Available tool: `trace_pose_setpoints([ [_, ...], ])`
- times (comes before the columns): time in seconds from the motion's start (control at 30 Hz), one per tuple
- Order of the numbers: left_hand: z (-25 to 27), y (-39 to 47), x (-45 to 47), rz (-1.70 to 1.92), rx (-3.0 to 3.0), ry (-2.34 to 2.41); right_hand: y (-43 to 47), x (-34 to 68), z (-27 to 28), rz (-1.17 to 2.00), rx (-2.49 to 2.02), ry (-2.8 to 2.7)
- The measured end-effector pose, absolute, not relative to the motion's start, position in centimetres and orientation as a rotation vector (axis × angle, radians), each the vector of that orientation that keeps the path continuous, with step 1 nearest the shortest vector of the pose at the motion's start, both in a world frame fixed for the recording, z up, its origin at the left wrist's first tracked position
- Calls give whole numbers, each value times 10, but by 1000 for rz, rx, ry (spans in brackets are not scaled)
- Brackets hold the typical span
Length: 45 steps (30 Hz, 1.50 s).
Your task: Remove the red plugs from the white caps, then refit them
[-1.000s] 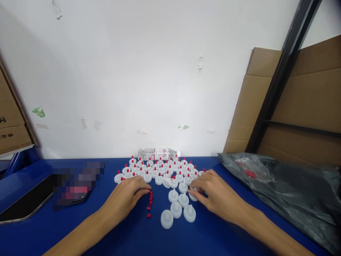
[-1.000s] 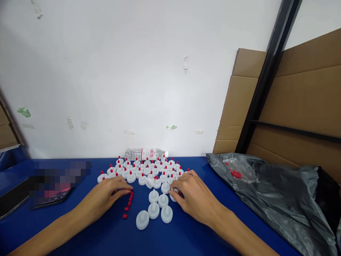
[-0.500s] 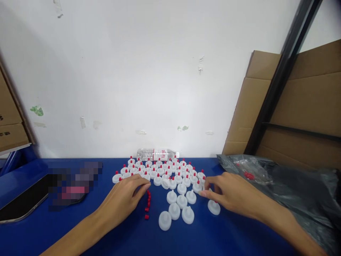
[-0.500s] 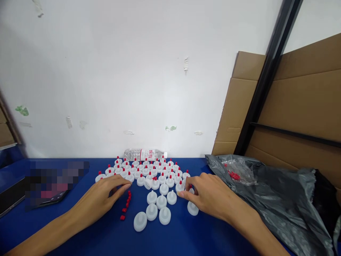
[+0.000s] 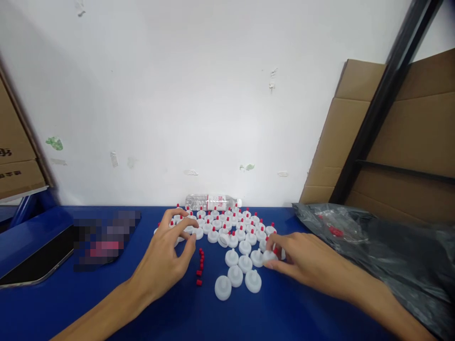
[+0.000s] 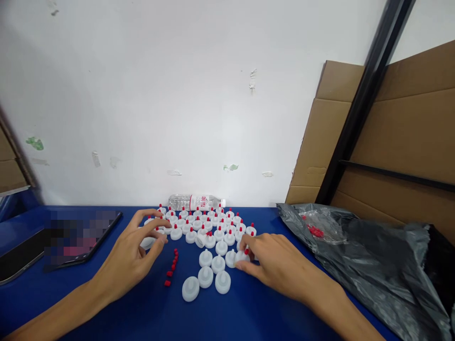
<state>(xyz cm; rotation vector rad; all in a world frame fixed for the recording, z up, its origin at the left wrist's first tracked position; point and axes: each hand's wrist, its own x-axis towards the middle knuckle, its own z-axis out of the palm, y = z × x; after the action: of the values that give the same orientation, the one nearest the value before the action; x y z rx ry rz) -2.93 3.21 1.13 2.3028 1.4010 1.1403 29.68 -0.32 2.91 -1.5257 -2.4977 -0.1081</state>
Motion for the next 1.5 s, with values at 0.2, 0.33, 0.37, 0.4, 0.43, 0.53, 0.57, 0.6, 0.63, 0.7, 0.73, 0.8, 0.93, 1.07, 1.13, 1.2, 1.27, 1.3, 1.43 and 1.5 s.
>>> trace_pose_setpoints([
  [0.2,15,26,-27,1189,2142,1301,-6,277,40,-189,-1462,-2307],
  [0.33,18,14,-23,1160,2399,1144,-6,266,34,-233,-1201,-2288],
  [0.37,18,10,-21,1133,2495,1094,-7,264,31,-246,-1143,-2280],
  [0.4,17,5,-19,1093,2583,1052,-8,261,29,-252,-1096,-2275],
  [0.43,16,1,-16,1057,2651,1029,-9,258,27,-253,-1059,-2271],
  [0.53,12,-10,-9,972,2766,1023,-14,249,24,-249,-980,-2276],
  [0.57,10,-13,-7,955,2800,1010,-16,246,24,-251,-951,-2286],
  [0.6,8,-15,-5,946,2834,991,-19,243,24,-253,-916,-2298],
  [0.63,6,-16,-4,949,2867,968,-21,241,24,-256,-870,-2313],
  [0.7,3,-16,-2,988,2921,936,-25,236,23,-269,-770,-2350],
  [0.73,2,-16,-1,1017,2946,924,-27,234,23,-283,-725,-2367],
  [0.8,1,-15,0,1001,2987,894,-29,232,21,-316,-668,-2386],
  [0.93,2,-16,3,839,2959,766,-29,228,20,-381,-593,-2381],
  [1.07,6,-19,3,826,2797,674,-27,228,21,-485,-528,-2351],
  [1.13,9,-18,0,831,2668,726,-24,234,23,-561,-549,-2364],
  [1.2,14,-14,-7,867,2524,881,-20,243,24,-598,-604,-2377],
  [1.27,19,-7,-14,929,2408,1060,-14,254,27,-569,-697,-2364],
  [1.3,22,-2,-17,958,2388,1096,-12,259,29,-544,-745,-2344],
  [1.43,25,22,-24,975,2337,1320,-6,269,35,-483,-945,-2260],
  [1.5,21,31,-26,895,2373,1425,-4,270,36,-481,-1044,-2246],
])
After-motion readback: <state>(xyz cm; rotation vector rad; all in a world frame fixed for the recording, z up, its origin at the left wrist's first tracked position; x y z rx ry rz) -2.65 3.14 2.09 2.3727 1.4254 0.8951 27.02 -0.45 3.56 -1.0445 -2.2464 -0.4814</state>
